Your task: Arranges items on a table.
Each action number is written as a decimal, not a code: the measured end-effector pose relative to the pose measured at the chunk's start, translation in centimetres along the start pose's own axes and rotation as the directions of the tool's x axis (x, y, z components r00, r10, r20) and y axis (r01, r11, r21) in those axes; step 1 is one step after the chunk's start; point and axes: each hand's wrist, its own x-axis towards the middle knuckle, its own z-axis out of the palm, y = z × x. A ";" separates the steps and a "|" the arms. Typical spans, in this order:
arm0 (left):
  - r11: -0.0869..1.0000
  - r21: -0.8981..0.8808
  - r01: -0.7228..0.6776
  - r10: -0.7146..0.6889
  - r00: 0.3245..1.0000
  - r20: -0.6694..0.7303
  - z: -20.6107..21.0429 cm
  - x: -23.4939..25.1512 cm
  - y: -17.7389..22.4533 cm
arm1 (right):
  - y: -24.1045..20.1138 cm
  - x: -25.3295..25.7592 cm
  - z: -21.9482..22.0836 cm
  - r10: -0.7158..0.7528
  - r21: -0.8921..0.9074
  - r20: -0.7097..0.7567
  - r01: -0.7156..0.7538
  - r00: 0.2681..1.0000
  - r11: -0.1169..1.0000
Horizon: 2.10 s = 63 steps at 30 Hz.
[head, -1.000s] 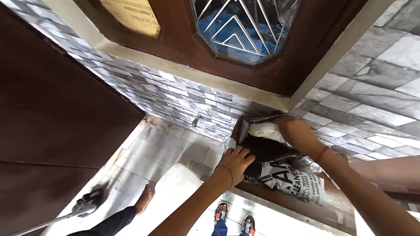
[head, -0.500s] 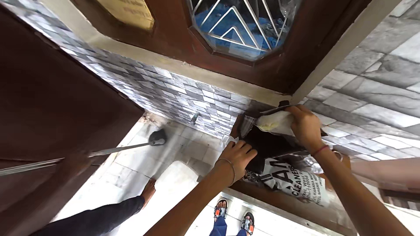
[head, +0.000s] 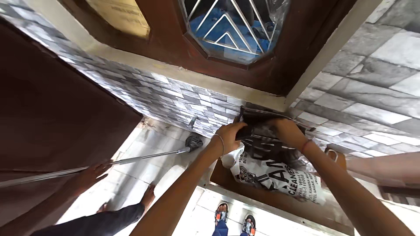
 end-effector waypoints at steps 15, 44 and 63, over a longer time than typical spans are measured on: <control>0.994 -0.109 -0.024 0.012 0.994 -0.108 0.9 -0.8 -0.5 | 6.6 -6.6 0.4 0.581 0.801 0.028 -0.366 0.814 0.473; 0.962 -0.249 0.111 -0.130 0.990 -0.062 9.2 8.7 16.5 | 6.6 -10.1 -0.6 0.507 0.901 -0.250 0.007 0.825 0.433; 0.879 -0.321 0.354 -0.427 0.883 -0.197 7.4 9.1 15.5 | 4.7 -8.3 3.4 0.639 0.939 -0.290 0.083 0.713 0.334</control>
